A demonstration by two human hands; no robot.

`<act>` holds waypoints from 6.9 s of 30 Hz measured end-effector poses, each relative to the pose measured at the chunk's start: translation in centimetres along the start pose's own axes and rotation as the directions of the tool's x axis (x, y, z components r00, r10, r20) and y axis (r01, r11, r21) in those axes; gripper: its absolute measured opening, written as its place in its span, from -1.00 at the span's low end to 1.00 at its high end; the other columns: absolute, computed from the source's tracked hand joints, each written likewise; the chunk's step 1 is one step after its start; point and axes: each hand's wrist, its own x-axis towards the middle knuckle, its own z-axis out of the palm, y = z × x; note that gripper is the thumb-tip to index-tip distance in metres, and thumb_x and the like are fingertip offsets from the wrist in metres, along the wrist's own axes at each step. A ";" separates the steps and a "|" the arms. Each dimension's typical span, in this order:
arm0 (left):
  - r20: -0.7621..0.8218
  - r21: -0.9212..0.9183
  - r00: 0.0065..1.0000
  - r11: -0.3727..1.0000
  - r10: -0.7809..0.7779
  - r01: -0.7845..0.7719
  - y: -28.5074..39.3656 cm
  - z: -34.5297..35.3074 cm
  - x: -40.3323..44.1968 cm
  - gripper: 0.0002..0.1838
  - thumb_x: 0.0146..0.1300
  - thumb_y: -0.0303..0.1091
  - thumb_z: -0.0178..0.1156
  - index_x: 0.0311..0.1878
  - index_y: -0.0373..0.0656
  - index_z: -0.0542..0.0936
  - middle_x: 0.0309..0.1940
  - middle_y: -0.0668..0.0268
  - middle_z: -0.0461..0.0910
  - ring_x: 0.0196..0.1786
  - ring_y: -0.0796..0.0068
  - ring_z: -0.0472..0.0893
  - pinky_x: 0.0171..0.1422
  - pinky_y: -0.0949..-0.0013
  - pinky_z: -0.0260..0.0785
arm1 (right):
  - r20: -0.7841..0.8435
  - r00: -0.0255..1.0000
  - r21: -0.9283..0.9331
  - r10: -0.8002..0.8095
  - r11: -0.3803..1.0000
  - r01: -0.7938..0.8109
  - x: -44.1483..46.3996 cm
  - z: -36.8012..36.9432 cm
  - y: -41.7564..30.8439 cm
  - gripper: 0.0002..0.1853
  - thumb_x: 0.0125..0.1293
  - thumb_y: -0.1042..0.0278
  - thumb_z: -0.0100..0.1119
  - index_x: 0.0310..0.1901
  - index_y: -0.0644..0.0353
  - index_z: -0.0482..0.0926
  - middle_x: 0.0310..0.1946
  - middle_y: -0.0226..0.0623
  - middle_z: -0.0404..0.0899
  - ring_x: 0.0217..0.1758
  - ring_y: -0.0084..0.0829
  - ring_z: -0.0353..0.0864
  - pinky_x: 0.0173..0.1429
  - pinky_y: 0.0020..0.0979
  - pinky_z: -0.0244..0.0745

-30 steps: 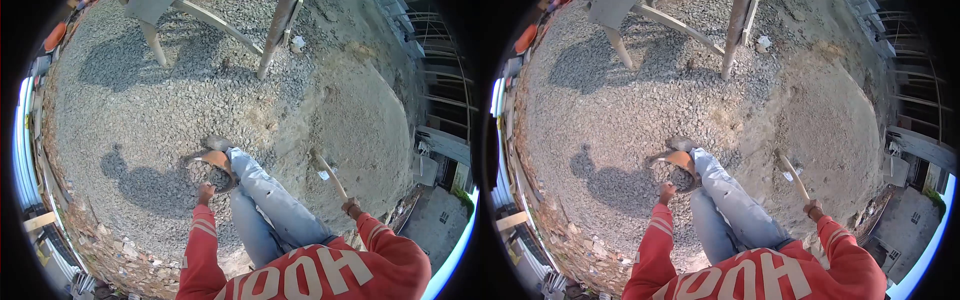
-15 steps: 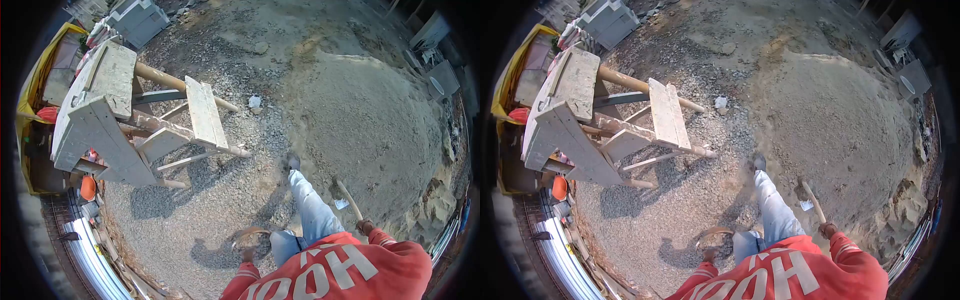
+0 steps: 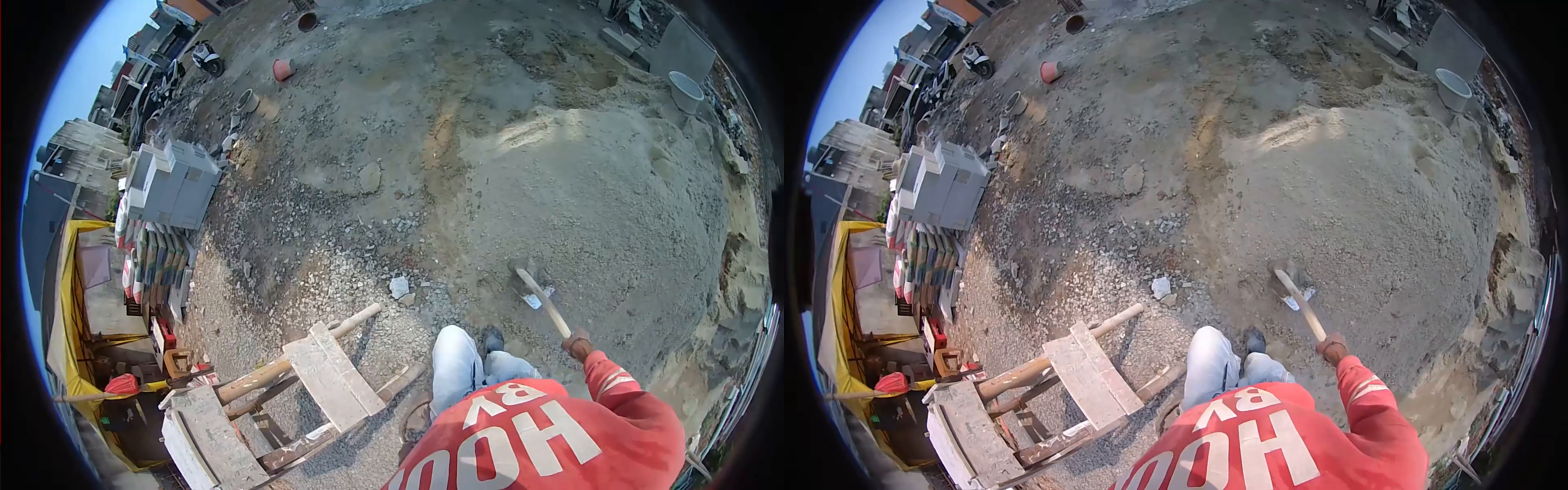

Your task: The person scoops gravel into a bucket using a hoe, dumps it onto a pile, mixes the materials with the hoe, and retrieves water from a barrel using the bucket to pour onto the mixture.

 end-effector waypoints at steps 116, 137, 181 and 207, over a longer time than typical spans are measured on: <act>0.796 0.202 0.604 0.958 -0.039 -0.204 110.1 190.9 16.6 -0.27 0.35 0.31 -0.22 0.30 -0.12 0.36 0.19 0.20 0.46 0.17 0.13 0.49 0.30 0.04 0.31 | -0.283 0.939 0.909 0.196 0.367 0.198 114.7 -99.4 -93.6 -0.45 0.22 -0.11 0.14 -0.63 0.30 0.51 -0.73 -0.32 0.40 -0.61 -0.48 0.36 -0.45 -0.32 0.27; 0.758 0.399 0.612 0.581 0.225 -0.709 118.2 191.1 0.1 -0.32 0.29 0.23 -0.07 0.37 0.05 0.26 0.35 0.22 0.19 0.37 0.18 0.13 0.34 -0.07 0.02 | -0.107 0.985 0.871 0.136 -0.465 0.159 116.1 -97.4 -90.2 -0.55 0.50 0.04 -0.24 0.14 0.19 0.45 0.05 -0.27 0.57 0.03 -0.44 0.59 0.10 -0.32 0.53; 0.549 0.775 0.835 0.397 -0.037 -0.492 133.8 163.6 7.8 -0.69 0.37 -0.06 -0.10 -0.50 0.09 0.26 -0.72 0.55 0.14 -0.72 0.66 0.13 -0.62 0.51 -0.02 | 0.589 0.625 0.723 0.512 0.013 -0.691 67.7 -47.1 -97.7 -0.64 0.06 0.22 0.25 -0.18 0.33 0.61 -0.42 -0.02 0.65 -0.33 -0.15 0.67 -0.22 -0.21 0.56; 0.511 0.449 0.568 -0.363 -0.645 -0.816 101.5 155.0 -13.3 -0.56 0.42 0.07 -0.26 -0.55 0.10 0.29 -0.78 0.50 0.13 -0.76 0.53 0.08 -0.67 0.38 0.00 | 0.817 0.571 -0.247 -0.085 -0.945 0.213 48.0 -40.1 -137.2 -0.85 0.12 0.35 0.16 -0.55 0.15 0.50 -0.70 -0.28 0.45 -0.67 -0.40 0.46 -0.61 -0.28 0.27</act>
